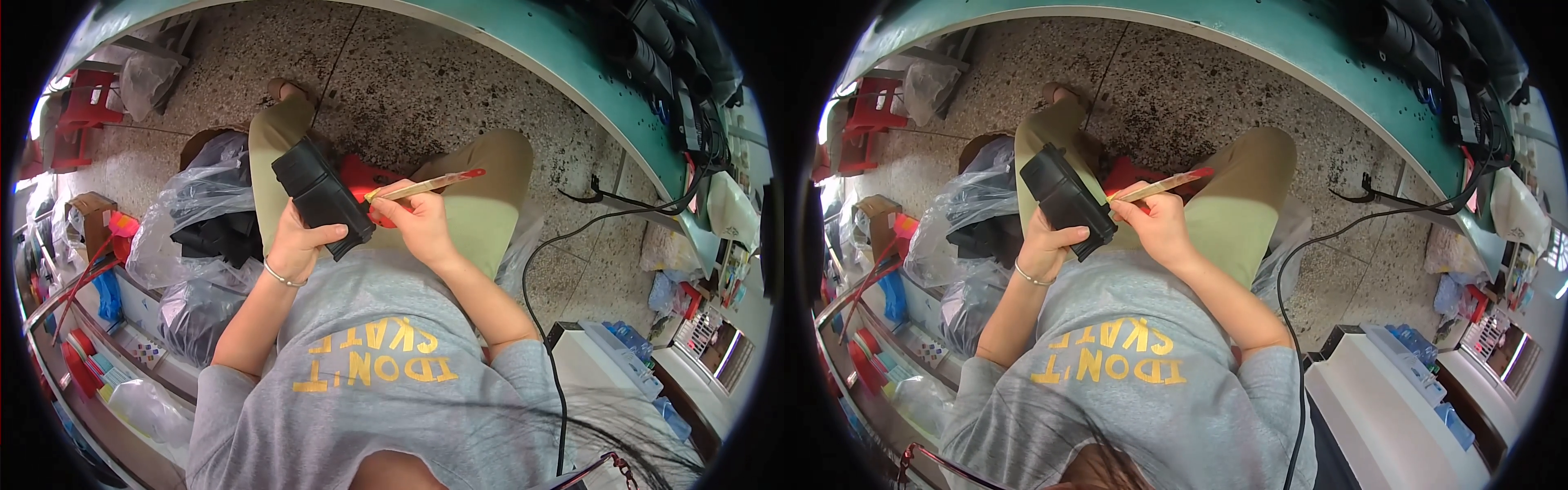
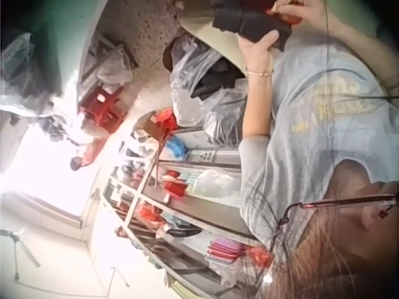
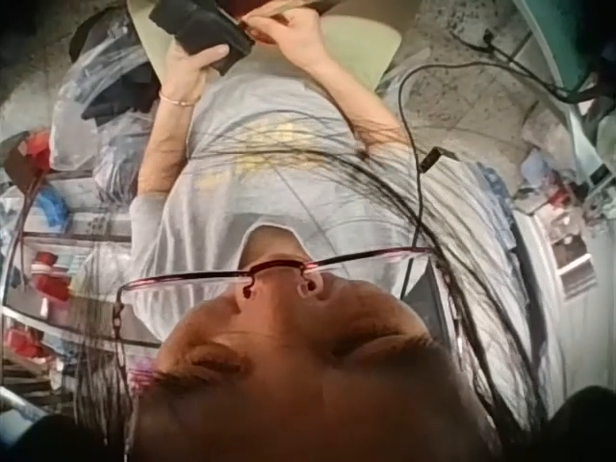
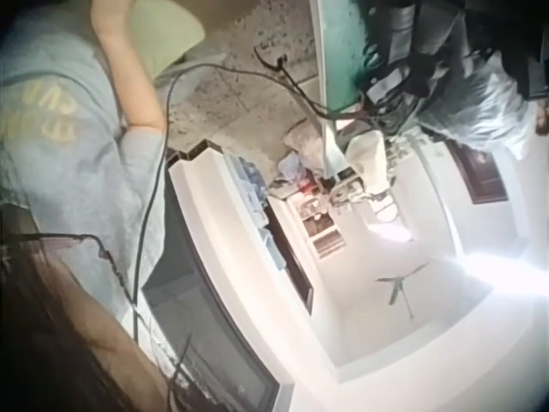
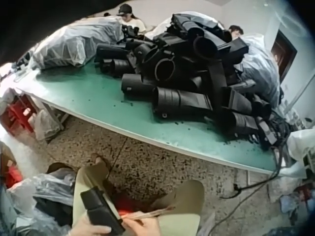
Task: Brushing dust or residue off black plastic components at a factory workstation.
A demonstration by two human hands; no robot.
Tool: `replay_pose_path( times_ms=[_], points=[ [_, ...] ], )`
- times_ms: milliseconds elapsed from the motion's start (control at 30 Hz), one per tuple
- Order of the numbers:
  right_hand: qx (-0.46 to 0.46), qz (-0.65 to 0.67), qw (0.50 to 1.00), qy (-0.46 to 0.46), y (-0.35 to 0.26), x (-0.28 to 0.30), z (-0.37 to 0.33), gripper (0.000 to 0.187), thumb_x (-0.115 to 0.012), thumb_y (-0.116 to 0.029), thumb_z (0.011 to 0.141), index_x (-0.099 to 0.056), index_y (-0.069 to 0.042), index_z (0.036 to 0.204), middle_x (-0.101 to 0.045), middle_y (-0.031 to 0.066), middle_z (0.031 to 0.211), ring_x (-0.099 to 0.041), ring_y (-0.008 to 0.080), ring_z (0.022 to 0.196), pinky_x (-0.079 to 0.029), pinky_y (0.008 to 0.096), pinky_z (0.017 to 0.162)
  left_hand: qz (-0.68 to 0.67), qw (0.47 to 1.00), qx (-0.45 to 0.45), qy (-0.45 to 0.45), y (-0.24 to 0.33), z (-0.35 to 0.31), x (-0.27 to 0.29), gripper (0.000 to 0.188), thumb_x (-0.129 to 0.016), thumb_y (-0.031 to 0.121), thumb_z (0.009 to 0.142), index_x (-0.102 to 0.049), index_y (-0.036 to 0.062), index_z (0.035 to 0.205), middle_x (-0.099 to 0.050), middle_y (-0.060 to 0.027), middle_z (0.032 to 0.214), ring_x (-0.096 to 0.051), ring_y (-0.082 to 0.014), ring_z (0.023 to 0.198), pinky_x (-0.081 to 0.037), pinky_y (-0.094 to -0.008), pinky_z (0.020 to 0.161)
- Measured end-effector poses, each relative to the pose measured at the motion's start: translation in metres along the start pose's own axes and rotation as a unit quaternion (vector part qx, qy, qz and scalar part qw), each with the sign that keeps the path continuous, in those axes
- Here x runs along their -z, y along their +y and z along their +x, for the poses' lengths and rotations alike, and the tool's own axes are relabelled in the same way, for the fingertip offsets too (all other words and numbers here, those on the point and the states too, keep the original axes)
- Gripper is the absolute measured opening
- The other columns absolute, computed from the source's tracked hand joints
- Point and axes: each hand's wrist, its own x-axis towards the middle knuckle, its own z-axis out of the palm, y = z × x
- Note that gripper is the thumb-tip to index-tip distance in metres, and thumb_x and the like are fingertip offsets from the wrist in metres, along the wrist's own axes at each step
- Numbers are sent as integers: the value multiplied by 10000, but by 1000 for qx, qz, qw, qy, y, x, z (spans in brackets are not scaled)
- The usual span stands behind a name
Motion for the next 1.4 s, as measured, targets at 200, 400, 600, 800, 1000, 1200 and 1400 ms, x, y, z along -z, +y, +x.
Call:
replay_pose_path(
  times_ms=[200, 400, 600, 800, 1000, 1200, 1400],
  points=[
    [15, -38, 999, -30, 2, 0, 3, 45, -583, -12, 831, -589, 28, 851, -608, 50, 768, -569, 96, 643, -469, 222, 586, -16, 1000, -3, -23, -2, 2, 0, 531, -651, -151, 632, -482, 39, 1099, -591, -63, 1013, -588, -181, 955, -485, -334, 855],
    [157, -343, 920, 106, 38, 34, 44, 42, -592, -44, 808, -581, -16, 779, -609, 90, 714, -597, 163, 609, -459, 293, 532, -89, 993, 3, -75, 2, 1, -9, 442, -624, -86, 694, -514, 26, 1107, -617, -99, 1021, -604, -217, 957, -473, -365, 882],
    [364, -366, 849, 114, -18, 26, 25, 132, -674, -7, 731, -612, -40, 842, -658, 69, 834, -617, 214, 787, -454, 350, 804, -72, 997, -10, -38, 8, 8, -2, 472, -645, -81, 690, -479, 45, 1114, -602, -75, 998, -600, -203, 950, -478, -359, 877],
    [339, -305, 889, 46, -27, 11, 12, 131, -672, 3, 732, -606, -29, 842, -657, 82, 845, -622, 206, 766, -433, 390, 855, 30, 996, -81, -4, 3, 5, -6, 512, -701, -42, 658, -479, 46, 1112, -609, -71, 981, -595, -207, 959, -480, -331, 843],
    [410, -314, 851, 102, -49, 7, 6, 121, -657, 28, 751, -591, 0, 847, -629, 118, 857, -606, 208, 706, -497, 277, 633, 440, 856, -262, 71, 15, -5, -14, 560, -763, 13, 584, -473, 39, 1062, -587, -82, 958, -577, -175, 866, -467, -325, 790],
    [318, -356, 874, 89, -52, 21, 11, 116, -661, 14, 738, -598, 3, 835, -637, 119, 835, -610, 239, 682, -487, 291, 589, 78, 994, -58, 52, 15, 4, 4, 487, -731, -56, 603, -435, 66, 970, -554, -48, 835, -554, -122, 767, -458, -237, 696],
    [365, -404, 838, -45, -48, -6, 26, 132, -663, 22, 704, -612, -18, 818, -636, 122, 811, -615, 263, 683, -488, 296, 603, 53, 996, -56, 39, 22, 3, -11, 519, -711, -123, 581, -457, 83, 984, -550, -50, 861, -570, -142, 799, -489, -261, 704]
  ],
)
